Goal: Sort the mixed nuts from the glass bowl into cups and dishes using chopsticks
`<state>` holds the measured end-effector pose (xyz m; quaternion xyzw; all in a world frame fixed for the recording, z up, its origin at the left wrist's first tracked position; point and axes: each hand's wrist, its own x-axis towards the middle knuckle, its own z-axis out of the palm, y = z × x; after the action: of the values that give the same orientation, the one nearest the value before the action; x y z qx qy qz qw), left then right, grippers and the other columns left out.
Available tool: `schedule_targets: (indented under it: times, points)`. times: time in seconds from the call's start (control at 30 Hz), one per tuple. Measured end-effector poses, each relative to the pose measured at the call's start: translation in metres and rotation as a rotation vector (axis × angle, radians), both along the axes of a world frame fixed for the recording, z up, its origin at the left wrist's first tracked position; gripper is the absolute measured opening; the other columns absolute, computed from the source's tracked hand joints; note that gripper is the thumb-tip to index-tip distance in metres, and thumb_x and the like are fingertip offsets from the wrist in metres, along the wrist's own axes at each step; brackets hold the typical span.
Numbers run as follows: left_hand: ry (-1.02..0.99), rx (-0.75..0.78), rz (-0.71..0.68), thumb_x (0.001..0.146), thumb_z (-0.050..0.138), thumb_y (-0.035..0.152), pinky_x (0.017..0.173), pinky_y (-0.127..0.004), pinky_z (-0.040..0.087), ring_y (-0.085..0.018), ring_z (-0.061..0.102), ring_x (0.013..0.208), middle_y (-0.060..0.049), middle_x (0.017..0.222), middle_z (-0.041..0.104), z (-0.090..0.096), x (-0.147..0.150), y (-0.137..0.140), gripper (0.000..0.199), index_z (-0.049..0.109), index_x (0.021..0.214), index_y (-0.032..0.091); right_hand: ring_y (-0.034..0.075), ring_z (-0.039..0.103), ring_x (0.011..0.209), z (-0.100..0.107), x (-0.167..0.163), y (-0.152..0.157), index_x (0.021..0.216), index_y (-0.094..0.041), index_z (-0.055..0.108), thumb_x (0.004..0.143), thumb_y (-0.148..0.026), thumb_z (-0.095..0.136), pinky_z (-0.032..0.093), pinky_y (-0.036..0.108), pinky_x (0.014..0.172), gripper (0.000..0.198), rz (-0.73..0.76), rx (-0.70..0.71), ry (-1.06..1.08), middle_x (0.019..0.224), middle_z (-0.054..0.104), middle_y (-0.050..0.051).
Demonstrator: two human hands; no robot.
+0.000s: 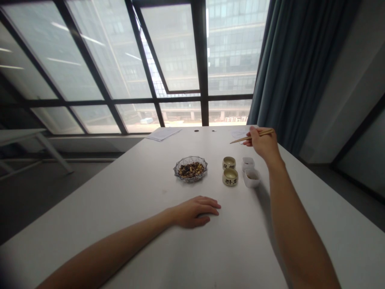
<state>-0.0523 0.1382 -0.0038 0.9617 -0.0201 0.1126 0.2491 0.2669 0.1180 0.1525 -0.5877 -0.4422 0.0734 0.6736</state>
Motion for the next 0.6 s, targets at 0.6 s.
schedule_targets:
  times: [0.6]
  points:
    - [-0.010, 0.006, -0.006, 0.100, 0.053, 0.030, 0.119, -0.037, 0.038, -0.023, 0.054, 0.137, -0.007, 0.145, 0.060, -0.002, 0.001, 0.000, 0.036, 0.062, 0.134, 0.027, 0.020, 0.070, 0.055, -0.063, -0.116, 0.034, 0.078, -0.015, 0.074, 0.092, -0.056, 0.062, 0.056, 0.026, 0.051, 0.045, 0.579, -0.186, -0.159, 0.061, 0.071, 0.007]
